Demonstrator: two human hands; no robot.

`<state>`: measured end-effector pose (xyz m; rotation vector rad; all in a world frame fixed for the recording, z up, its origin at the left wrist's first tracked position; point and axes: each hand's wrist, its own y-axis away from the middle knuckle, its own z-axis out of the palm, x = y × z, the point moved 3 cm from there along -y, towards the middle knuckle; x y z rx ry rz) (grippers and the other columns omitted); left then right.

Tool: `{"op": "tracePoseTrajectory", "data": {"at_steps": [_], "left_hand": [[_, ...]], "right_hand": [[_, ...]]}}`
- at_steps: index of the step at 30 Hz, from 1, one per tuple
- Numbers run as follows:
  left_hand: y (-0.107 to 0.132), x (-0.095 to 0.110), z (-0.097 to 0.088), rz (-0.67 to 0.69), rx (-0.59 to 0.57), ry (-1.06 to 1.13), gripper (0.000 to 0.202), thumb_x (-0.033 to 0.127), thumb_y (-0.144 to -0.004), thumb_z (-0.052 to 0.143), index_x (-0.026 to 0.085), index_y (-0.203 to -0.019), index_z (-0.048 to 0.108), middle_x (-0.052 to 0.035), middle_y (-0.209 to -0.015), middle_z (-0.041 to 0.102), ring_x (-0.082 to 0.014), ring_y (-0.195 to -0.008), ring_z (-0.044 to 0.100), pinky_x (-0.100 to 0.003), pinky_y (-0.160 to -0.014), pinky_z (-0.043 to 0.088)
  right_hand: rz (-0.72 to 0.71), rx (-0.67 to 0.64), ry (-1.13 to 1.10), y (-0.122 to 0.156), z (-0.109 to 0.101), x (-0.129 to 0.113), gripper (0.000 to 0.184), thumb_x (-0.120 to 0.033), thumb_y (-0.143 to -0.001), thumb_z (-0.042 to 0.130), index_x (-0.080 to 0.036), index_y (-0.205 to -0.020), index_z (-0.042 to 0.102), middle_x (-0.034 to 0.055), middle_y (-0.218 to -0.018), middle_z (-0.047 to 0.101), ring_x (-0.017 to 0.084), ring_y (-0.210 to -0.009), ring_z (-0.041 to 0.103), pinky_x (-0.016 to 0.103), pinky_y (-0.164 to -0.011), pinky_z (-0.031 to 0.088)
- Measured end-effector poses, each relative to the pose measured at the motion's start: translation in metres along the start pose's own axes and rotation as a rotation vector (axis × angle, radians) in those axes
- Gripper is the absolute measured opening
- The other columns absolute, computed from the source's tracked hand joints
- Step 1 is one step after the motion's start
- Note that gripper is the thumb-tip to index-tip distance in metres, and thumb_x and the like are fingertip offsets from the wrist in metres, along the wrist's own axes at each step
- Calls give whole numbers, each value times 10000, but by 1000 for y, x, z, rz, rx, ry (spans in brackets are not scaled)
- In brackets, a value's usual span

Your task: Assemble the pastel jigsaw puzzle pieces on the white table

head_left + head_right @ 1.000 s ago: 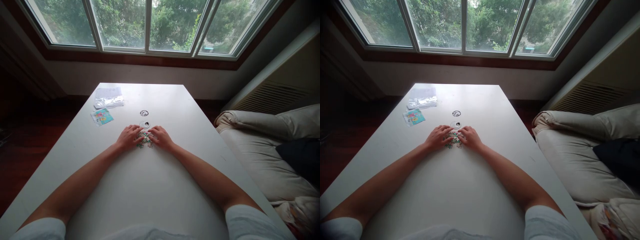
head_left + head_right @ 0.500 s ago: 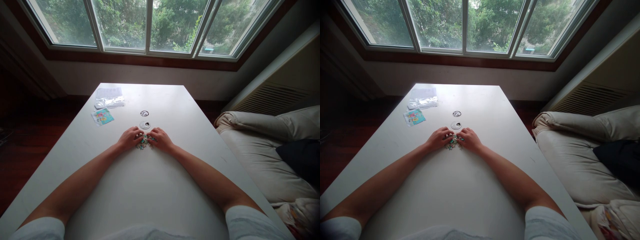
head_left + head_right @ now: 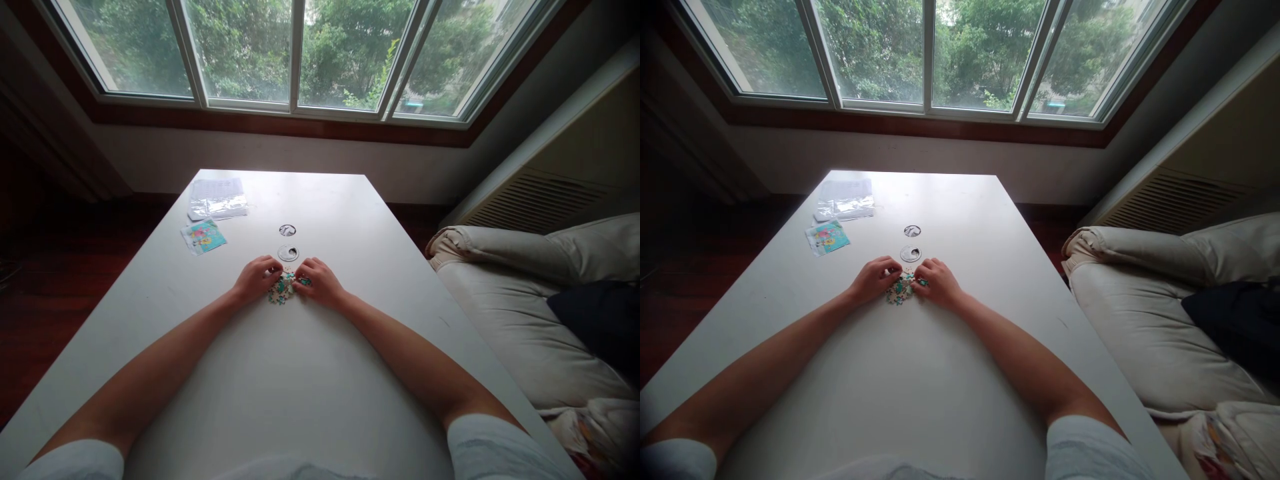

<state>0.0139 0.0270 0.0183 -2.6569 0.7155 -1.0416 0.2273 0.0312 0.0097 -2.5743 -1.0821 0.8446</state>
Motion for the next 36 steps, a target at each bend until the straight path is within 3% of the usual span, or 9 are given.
{"op": "tracePoseTrajectory", "data": {"at_steps": [6,14,20,26,30,36], "left_hand": [[-1,-2,-4,-21,81,-20,171,268,-920,580,249,-959,746,-47,-967,665,-191,-936,620,-306,-786,526],[-2,-8,-4,-73,92,-105,180,297,-931,568,242,-994,727,-18,-864,711,-170,-783,633,-307,-770,506],[-4,-18,-8,-170,151,-142,221,311,-934,562,254,-1094,703,-2,-855,710,-151,-712,626,-285,-715,498],[-5,-16,-9,-126,173,-222,203,237,-936,529,251,-1059,691,-25,-974,685,-148,-735,634,-284,-709,488],[-5,-16,-7,-97,138,-249,162,170,-893,545,238,-942,682,-31,-987,660,-165,-786,635,-302,-747,496],[-5,-17,-6,-66,101,-253,216,129,-835,536,243,-931,692,-42,-991,667,-205,-886,630,-350,-831,516]], "right_hand": [[4,-3,35,0,2,1,58,-241,-878,675,-223,-933,677,59,-959,647,212,-934,542,347,-873,444],[6,44,17,0,0,3,157,-273,-984,554,-230,-929,695,60,-923,689,188,-886,580,312,-834,454],[209,175,-107,-2,-5,18,174,-275,-957,537,-221,-926,700,28,-837,694,164,-762,596,279,-745,456],[429,252,-187,-5,-10,42,163,-269,-888,565,-216,-944,709,-16,-707,664,147,-655,589,268,-675,438],[395,246,-143,-6,-9,43,154,-232,-863,573,-221,-948,701,-9,-769,677,150,-689,589,277,-689,441],[298,224,-30,-4,-7,38,142,-177,-887,559,-212,-922,692,40,-874,664,183,-827,581,321,-807,467]]}}
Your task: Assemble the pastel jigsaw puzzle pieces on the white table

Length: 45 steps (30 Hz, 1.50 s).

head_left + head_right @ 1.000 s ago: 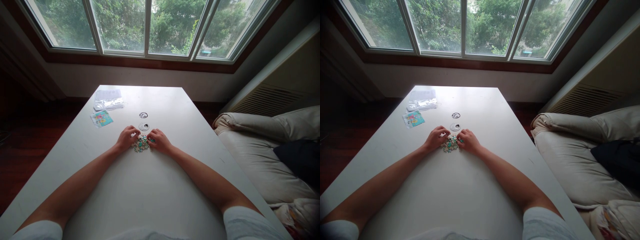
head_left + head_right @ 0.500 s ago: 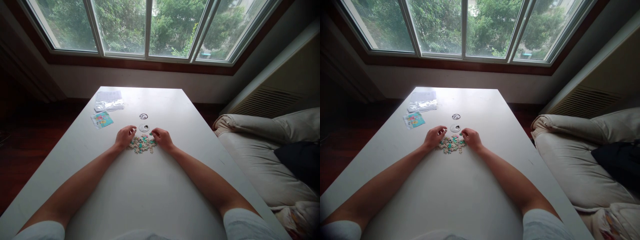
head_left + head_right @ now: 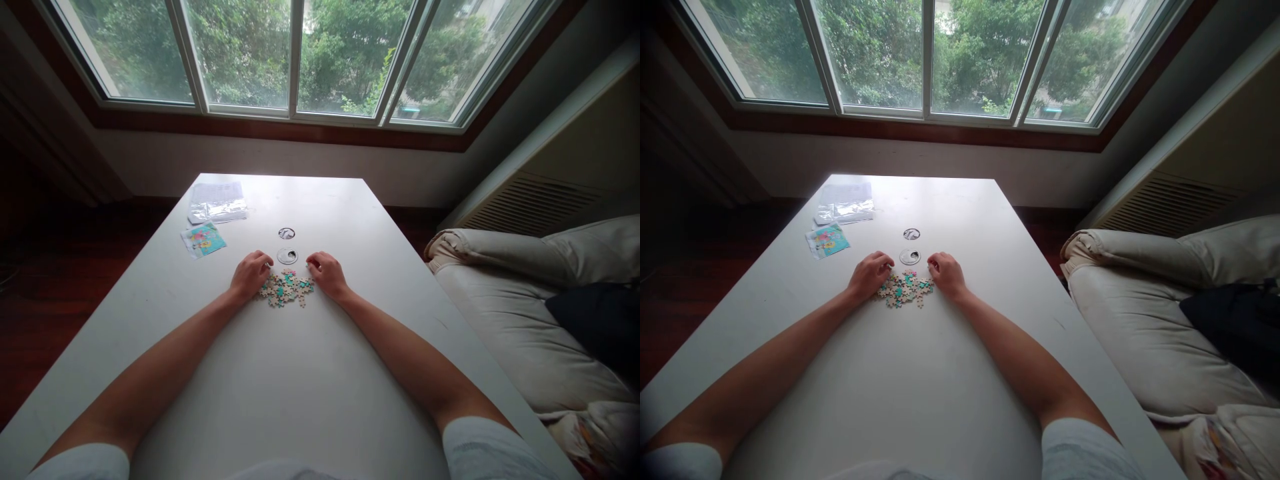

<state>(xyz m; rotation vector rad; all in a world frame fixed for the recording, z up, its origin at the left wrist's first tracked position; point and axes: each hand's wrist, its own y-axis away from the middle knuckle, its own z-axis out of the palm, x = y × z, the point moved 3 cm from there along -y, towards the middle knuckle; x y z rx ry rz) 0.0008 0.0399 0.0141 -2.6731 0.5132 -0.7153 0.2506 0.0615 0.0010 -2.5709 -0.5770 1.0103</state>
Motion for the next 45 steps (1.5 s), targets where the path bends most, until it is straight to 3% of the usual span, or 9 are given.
{"op": "tracePoseTrajectory", "data": {"at_steps": [7,11,15,19,24,31,39,42,45], "left_hand": [[0,6,0,47,-33,40,201,171,-880,541,250,-979,697,-41,-1140,701,-229,-1057,629,-405,-966,509],[0,12,-1,164,-73,110,237,200,-924,533,259,-1047,727,-47,-1191,710,-232,-1149,610,-447,-1045,485],[1,17,1,318,-182,165,293,257,-972,524,297,-1186,719,-39,-1228,720,-230,-1253,575,-458,-1111,443],[2,18,3,363,-226,142,331,297,-990,518,328,-1279,677,-27,-1315,683,-231,-1311,534,-457,-1139,410],[4,21,2,336,-226,69,310,329,-1006,496,324,-1249,688,-37,-1283,683,-233,-1226,567,-441,-1085,436],[4,23,-1,300,-175,83,296,287,-993,505,309,-1192,723,-40,-1193,715,-229,-1125,596,-418,-1020,480],[2,12,-6,95,2,-114,314,296,-972,510,231,-1204,712,-75,-1244,695,-276,-1168,576,-477,-1035,460],[3,12,-5,52,8,-202,332,303,-959,525,207,-1225,699,-94,-1274,682,-299,-1213,555,-492,-1041,446],[4,15,-3,52,-12,-205,304,327,-969,519,223,-1168,723,-81,-1268,688,-287,-1217,560,-471,-1051,448]], "right_hand": [[-73,-77,59,0,2,-1,180,-183,-919,586,-235,-1028,720,67,-1049,680,221,-1012,576,384,-933,465],[-107,-75,67,0,2,-6,203,-200,-919,600,-244,-1074,724,79,-1157,673,243,-1101,562,421,-979,449],[-135,-78,45,2,-3,-9,167,-185,-924,578,-236,-966,731,63,-995,685,217,-964,582,380,-909,463],[-215,-165,94,7,-10,-17,90,-247,-897,648,-234,-951,718,48,-893,660,206,-877,562,351,-851,449],[-269,-251,157,11,-11,-27,93,-314,-892,679,-232,-926,707,53,-906,634,203,-883,546,335,-821,438],[-196,-208,41,11,0,-24,73,-244,-914,642,-228,-899,711,31,-850,643,182,-841,564,305,-786,449],[36,-57,-106,-3,-8,6,236,-247,-955,516,-218,-1037,736,29,-874,709,168,-783,628,295,-780,469],[164,-20,-65,-7,-9,17,205,-258,-919,561,-224,-1035,727,-14,-727,666,149,-668,593,276,-721,449],[163,-28,-10,-8,-8,19,171,-244,-895,586,-224,-997,722,-12,-737,658,147,-687,579,273,-719,429]]}}
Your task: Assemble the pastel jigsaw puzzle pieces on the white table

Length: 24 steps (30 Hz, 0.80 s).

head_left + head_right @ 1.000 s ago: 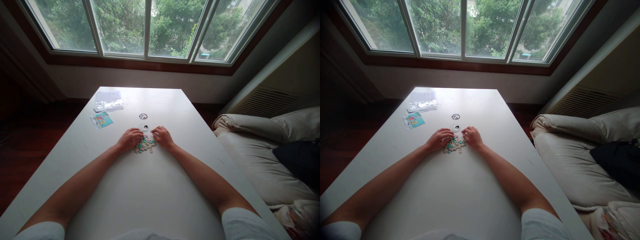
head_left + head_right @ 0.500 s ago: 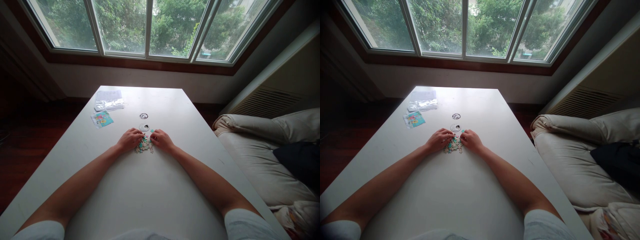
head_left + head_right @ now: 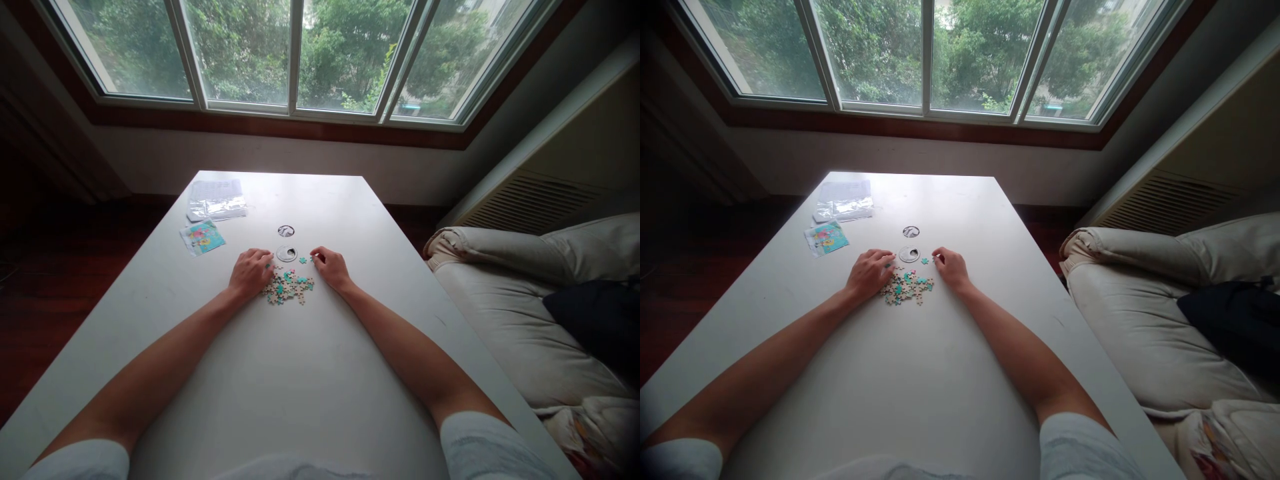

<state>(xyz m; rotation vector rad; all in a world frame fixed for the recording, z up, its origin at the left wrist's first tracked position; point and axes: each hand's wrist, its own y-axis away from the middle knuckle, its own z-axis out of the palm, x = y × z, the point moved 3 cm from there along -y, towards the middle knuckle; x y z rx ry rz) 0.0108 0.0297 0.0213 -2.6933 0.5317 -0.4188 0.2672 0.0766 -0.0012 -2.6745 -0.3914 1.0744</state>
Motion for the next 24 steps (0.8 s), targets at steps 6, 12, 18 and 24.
{"op": "tracePoseTrajectory", "data": {"at_steps": [6,12,18,24], "left_hand": [[0,2,2,34,-5,120,293,371,-994,502,238,-1086,747,-61,-1226,706,-256,-1171,596,-445,-1039,487],[0,2,-1,266,-93,287,259,352,-996,528,279,-1130,738,-37,-1226,710,-229,-1203,589,-439,-1085,467],[1,-6,3,304,-129,286,246,360,-994,536,273,-1110,736,-27,-1247,707,-243,-1254,565,-455,-1104,450],[0,-9,6,273,-110,288,247,326,-993,518,276,-1080,744,-19,-1244,712,-242,-1250,563,-450,-1087,469]], "right_hand": [[-67,30,52,0,-1,-1,157,-164,-865,585,-214,-960,699,21,-800,651,176,-789,565,297,-783,426],[-232,-133,36,10,-4,-17,94,-173,-872,605,-204,-861,693,18,-798,642,154,-741,542,284,-757,405],[-412,-374,85,20,-15,-32,118,-260,-859,686,-219,-965,720,35,-859,600,159,-792,540,280,-769,403],[-414,-452,80,18,-18,-30,174,-142,-836,651,-208,-992,694,51,-928,597,166,-853,557,262,-760,424]]}}
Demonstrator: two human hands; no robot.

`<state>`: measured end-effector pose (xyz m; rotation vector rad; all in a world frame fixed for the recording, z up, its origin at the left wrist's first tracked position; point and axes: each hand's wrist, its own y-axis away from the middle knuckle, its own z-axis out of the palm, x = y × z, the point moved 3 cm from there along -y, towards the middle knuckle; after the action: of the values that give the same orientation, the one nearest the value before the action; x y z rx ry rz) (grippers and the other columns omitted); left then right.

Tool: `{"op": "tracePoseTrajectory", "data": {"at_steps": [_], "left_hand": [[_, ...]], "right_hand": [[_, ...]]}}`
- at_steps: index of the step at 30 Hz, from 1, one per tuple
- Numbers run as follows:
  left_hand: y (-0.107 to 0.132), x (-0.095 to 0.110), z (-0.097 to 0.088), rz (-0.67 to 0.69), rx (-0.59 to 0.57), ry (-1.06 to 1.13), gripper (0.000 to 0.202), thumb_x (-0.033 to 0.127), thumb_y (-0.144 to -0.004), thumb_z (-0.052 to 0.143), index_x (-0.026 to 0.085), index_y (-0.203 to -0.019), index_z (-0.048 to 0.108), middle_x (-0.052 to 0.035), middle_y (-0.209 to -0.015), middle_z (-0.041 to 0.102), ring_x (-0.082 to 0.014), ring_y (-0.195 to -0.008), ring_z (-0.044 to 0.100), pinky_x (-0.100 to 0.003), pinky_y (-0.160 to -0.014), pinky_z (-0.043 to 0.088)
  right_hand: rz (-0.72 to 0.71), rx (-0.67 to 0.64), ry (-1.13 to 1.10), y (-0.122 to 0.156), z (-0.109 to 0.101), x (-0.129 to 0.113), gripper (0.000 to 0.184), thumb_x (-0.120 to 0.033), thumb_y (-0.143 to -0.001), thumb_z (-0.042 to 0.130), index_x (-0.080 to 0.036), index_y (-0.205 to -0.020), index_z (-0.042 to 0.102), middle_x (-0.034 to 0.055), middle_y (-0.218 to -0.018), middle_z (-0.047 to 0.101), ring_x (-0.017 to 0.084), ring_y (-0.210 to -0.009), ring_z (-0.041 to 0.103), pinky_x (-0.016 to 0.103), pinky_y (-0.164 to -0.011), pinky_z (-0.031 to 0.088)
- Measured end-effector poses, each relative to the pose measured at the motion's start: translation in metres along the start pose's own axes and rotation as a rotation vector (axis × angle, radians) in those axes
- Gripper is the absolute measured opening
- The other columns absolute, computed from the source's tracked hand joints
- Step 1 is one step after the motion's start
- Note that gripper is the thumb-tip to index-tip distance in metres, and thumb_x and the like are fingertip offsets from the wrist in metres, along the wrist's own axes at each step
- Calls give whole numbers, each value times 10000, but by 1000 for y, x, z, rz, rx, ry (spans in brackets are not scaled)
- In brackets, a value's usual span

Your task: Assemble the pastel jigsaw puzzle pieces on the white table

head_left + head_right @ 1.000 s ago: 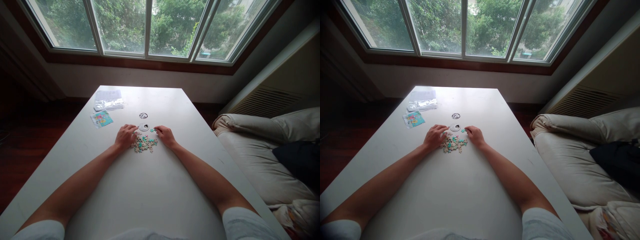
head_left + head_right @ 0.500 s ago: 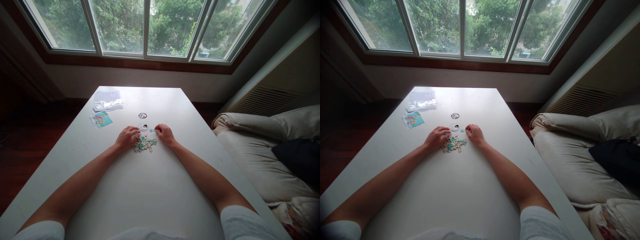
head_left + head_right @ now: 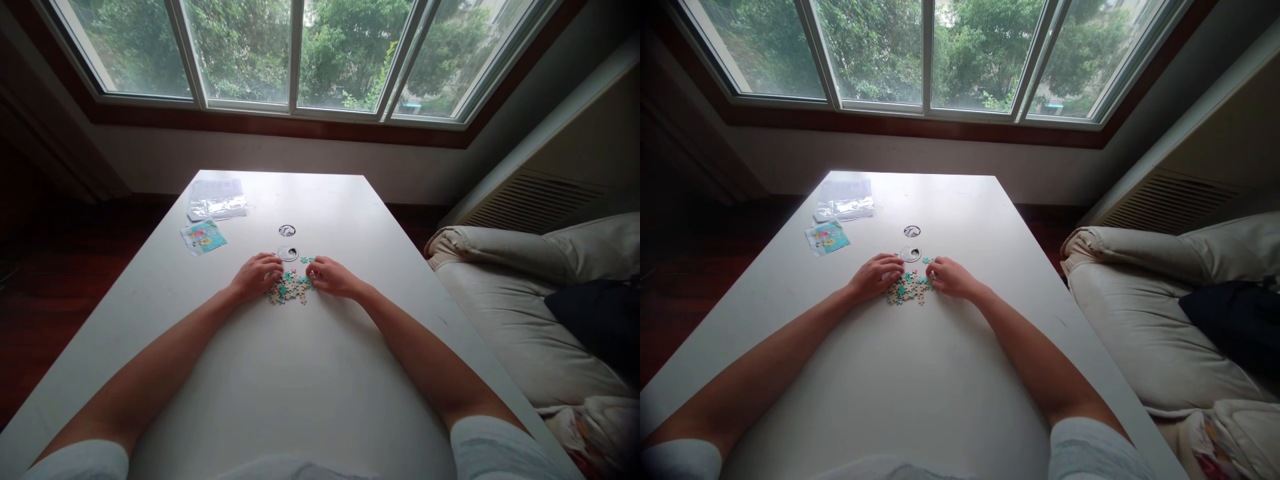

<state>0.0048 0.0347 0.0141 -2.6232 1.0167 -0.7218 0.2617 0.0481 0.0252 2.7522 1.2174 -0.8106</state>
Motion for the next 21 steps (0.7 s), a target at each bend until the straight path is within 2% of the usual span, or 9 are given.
{"op": "tracePoseTrajectory", "data": {"at_steps": [6,10,13,18,21], "left_hand": [[1,-1,0,-38,17,-48,261,314,-986,519,269,-1131,732,-23,-1265,702,-241,-1218,573,-450,-1068,478],[2,0,1,-51,16,-85,279,305,-983,515,272,-1172,718,-23,-1262,703,-242,-1202,576,-453,-1062,477],[1,1,2,-61,16,-111,294,299,-976,519,264,-1199,708,-31,-1273,699,-251,-1212,570,-457,-1061,479],[0,2,1,-104,29,-122,348,304,-968,517,233,-1268,677,-66,-1267,699,-256,-1215,574,-452,-1060,488],[0,2,0,-132,66,-107,358,321,-974,506,221,-1273,677,-84,-1246,701,-254,-1188,588,-453,-1048,500]], "right_hand": [[-6,89,-29,-2,8,8,152,-233,-865,694,-208,-1015,687,55,-955,619,171,-864,574,286,-799,451],[56,206,-114,-3,14,12,121,-225,-862,679,-216,-979,710,26,-879,633,135,-743,560,267,-746,454],[74,247,-210,-4,15,13,115,-236,-869,651,-213,-956,725,17,-846,660,125,-695,551,260,-707,447],[131,293,-347,-4,14,17,150,-308,-876,632,-203,-930,725,12,-827,706,120,-662,537,250,-652,431],[188,392,-339,-2,12,19,190,-357,-884,622,-199,-930,716,2,-758,677,119,-636,507,249,-626,417]]}}
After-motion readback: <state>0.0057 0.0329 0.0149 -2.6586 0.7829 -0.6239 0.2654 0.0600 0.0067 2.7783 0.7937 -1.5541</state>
